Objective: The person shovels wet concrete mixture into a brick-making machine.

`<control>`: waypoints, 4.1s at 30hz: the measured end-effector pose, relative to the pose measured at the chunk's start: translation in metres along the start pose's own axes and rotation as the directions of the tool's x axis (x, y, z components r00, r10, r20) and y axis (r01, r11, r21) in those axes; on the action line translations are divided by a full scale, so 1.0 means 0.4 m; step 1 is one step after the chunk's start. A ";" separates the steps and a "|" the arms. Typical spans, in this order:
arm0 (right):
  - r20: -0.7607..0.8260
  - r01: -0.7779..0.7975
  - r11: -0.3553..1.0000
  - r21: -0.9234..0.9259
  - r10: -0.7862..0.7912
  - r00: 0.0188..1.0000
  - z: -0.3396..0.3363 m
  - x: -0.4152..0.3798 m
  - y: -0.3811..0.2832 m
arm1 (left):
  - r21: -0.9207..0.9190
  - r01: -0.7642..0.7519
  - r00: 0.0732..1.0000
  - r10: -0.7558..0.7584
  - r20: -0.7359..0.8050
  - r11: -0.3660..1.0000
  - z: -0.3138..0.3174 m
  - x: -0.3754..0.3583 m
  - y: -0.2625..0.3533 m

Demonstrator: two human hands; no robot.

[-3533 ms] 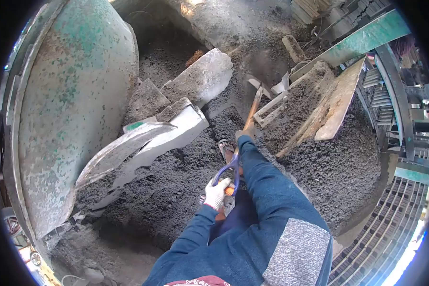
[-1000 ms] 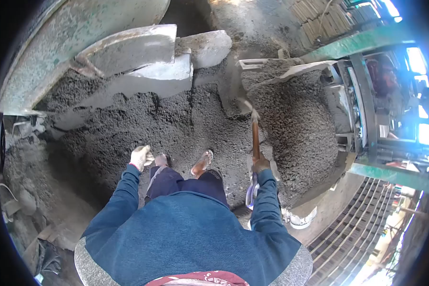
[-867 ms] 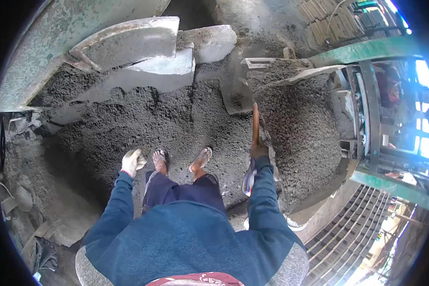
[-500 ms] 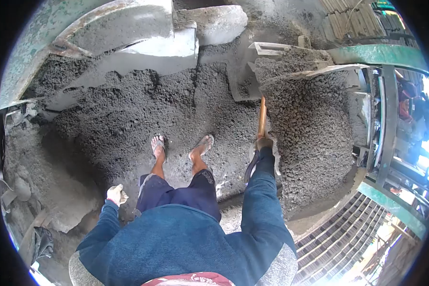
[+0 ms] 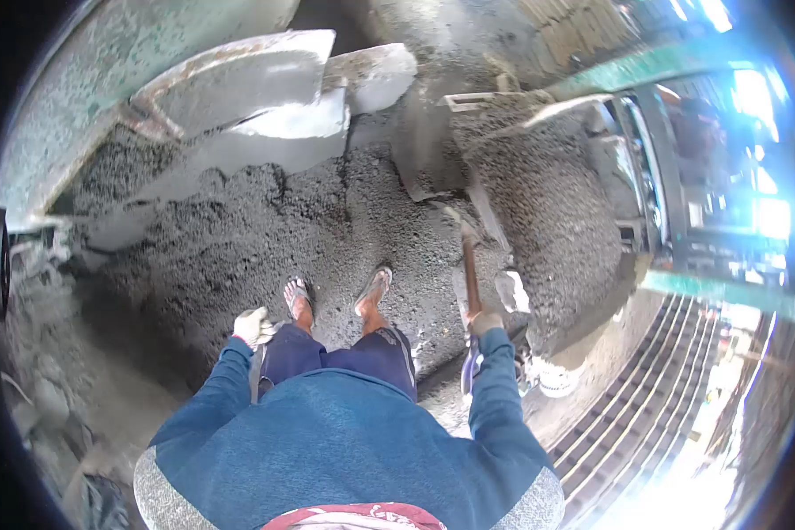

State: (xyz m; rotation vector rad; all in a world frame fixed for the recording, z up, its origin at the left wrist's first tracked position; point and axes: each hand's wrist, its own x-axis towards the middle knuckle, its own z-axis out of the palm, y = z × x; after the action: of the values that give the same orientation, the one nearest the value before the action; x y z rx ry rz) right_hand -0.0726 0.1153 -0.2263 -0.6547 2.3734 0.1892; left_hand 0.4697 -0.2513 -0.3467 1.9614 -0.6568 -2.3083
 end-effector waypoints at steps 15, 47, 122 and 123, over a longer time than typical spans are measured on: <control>-0.258 -0.134 0.888 0.440 0.268 0.928 0.238 -1.156 -0.382 | 0.050 0.362 0.796 -0.337 0.503 0.931 0.703 -0.219 0.016; 0.321 0.765 -0.554 0.330 0.827 0.461 0.293 -1.023 -0.646 | 0.476 -0.304 0.278 -0.401 0.873 0.825 1.610 -0.576 0.135; -0.950 -0.452 0.891 0.042 -0.105 -0.294 -0.721 -1.325 -0.394 | 0.292 0.321 0.123 -0.345 0.930 0.901 1.596 -0.719 0.294; -0.946 -0.321 0.929 0.182 0.076 -0.317 -0.658 -1.298 -0.392 | 0.311 0.304 0.155 -0.369 0.916 0.900 1.631 -0.686 0.297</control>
State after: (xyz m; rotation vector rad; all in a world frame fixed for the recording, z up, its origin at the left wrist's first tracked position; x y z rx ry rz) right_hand 0.1991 0.1130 0.3117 -0.3781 4.3112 -0.1578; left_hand -0.1243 -0.0889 0.0216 0.2865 -0.2094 -3.7239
